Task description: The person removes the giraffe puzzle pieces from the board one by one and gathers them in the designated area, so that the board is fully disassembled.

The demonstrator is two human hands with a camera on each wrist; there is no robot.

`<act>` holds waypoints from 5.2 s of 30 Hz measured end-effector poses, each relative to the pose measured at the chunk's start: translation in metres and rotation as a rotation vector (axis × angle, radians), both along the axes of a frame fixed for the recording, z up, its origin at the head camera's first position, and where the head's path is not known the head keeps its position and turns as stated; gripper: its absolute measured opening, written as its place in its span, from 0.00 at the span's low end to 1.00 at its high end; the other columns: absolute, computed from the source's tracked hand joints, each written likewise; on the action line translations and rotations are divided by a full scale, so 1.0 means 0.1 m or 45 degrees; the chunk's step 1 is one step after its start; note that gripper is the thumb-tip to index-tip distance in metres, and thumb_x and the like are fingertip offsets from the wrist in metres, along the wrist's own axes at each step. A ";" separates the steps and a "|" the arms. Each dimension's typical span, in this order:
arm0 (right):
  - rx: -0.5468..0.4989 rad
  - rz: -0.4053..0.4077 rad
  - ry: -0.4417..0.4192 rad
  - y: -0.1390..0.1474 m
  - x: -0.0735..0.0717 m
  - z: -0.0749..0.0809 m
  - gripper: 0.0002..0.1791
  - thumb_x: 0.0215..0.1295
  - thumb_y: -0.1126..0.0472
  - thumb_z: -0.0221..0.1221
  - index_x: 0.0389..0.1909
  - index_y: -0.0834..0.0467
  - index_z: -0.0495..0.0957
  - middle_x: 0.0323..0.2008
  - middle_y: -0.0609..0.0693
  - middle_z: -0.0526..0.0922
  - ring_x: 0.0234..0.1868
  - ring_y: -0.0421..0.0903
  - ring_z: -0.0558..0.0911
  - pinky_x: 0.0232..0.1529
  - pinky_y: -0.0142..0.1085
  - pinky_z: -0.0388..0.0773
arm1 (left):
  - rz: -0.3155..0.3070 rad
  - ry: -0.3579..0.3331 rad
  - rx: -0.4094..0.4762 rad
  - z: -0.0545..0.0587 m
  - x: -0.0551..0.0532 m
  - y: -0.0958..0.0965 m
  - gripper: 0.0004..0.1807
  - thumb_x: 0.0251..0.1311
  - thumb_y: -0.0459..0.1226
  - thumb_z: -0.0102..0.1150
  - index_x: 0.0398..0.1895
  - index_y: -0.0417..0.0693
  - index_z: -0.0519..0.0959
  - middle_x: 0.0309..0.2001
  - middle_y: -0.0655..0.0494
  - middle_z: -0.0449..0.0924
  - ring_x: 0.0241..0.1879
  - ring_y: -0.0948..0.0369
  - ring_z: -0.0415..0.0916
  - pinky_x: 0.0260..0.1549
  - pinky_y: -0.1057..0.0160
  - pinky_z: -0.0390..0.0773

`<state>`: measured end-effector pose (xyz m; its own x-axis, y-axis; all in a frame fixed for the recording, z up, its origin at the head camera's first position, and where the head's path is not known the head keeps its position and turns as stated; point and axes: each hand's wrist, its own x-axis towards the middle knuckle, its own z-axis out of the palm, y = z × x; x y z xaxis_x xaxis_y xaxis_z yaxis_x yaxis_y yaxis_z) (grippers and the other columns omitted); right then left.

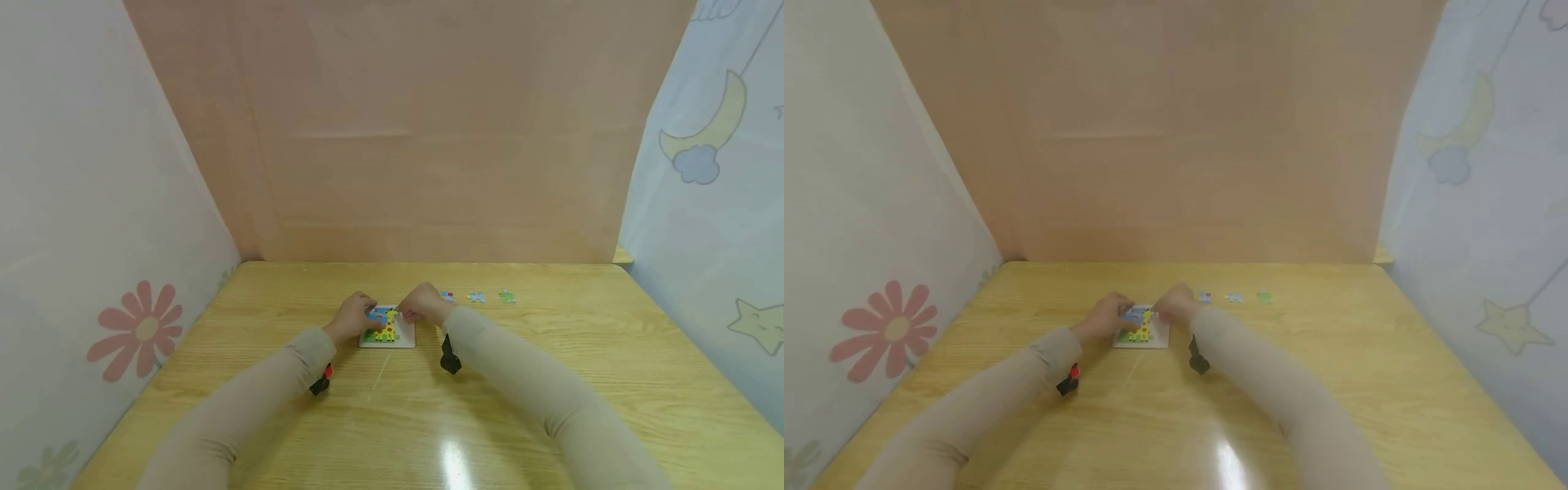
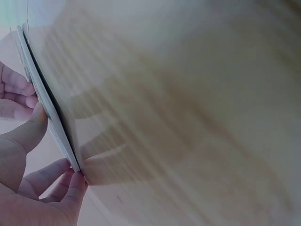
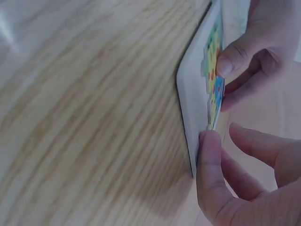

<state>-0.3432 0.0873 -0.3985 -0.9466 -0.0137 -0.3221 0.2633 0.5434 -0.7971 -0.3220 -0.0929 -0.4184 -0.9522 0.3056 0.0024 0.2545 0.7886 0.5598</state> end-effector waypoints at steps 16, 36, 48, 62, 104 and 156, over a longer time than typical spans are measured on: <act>0.249 0.091 0.090 -0.10 -0.03 -0.03 0.08 0.50 0.64 0.71 0.26 0.66 0.84 0.18 0.53 0.84 0.16 0.42 0.82 0.25 0.30 0.80 | -0.029 0.017 -0.060 0.05 -0.01 0.02 0.33 0.53 0.41 0.72 0.59 0.33 0.75 0.58 0.39 0.72 0.58 0.46 0.71 0.62 0.50 0.71; 0.309 0.091 0.204 -0.17 0.09 0.00 0.08 0.49 0.69 0.69 0.28 0.69 0.82 0.17 0.53 0.81 0.14 0.42 0.77 0.19 0.29 0.74 | -0.012 0.007 -0.004 0.04 0.03 0.04 0.31 0.52 0.39 0.73 0.57 0.31 0.75 0.54 0.40 0.73 0.55 0.46 0.72 0.59 0.50 0.73; 0.306 0.047 0.200 -0.17 0.09 -0.03 0.06 0.48 0.71 0.68 0.25 0.69 0.81 0.18 0.57 0.83 0.12 0.42 0.77 0.14 0.28 0.73 | 0.000 0.002 -0.003 0.00 0.03 0.02 0.31 0.52 0.40 0.73 0.57 0.33 0.76 0.55 0.41 0.73 0.56 0.46 0.72 0.59 0.50 0.73; 0.251 -0.037 0.109 -0.19 0.06 -0.04 0.08 0.50 0.70 0.69 0.20 0.67 0.79 0.15 0.54 0.79 0.12 0.41 0.75 0.11 0.26 0.70 | -0.007 0.028 -0.002 -0.01 0.04 0.02 0.29 0.52 0.40 0.73 0.55 0.32 0.77 0.52 0.42 0.74 0.53 0.48 0.74 0.57 0.50 0.75; -0.329 -0.051 -0.009 0.44 0.24 0.35 0.17 0.62 0.74 0.57 0.52 0.75 0.76 0.37 0.58 0.82 0.30 0.44 0.84 0.52 0.42 0.81 | -0.032 0.005 -0.045 0.00 0.03 -0.01 0.32 0.53 0.42 0.72 0.59 0.34 0.76 0.55 0.43 0.72 0.55 0.48 0.72 0.59 0.51 0.73; -0.086 -0.091 -0.008 1.02 0.37 0.17 0.11 0.58 0.69 0.64 0.40 0.73 0.81 0.24 0.54 0.84 0.21 0.41 0.83 0.34 0.35 0.85 | -0.037 -0.084 -0.023 0.06 0.09 -0.04 0.38 0.49 0.43 0.74 0.64 0.37 0.72 0.62 0.41 0.69 0.63 0.44 0.67 0.64 0.47 0.69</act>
<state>-0.3059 0.1889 -0.3818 -0.9439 0.0316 -0.3287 0.3046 0.4680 -0.8296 -0.3125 -0.0967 -0.4124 -0.9407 0.3329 -0.0661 0.2406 0.7914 0.5620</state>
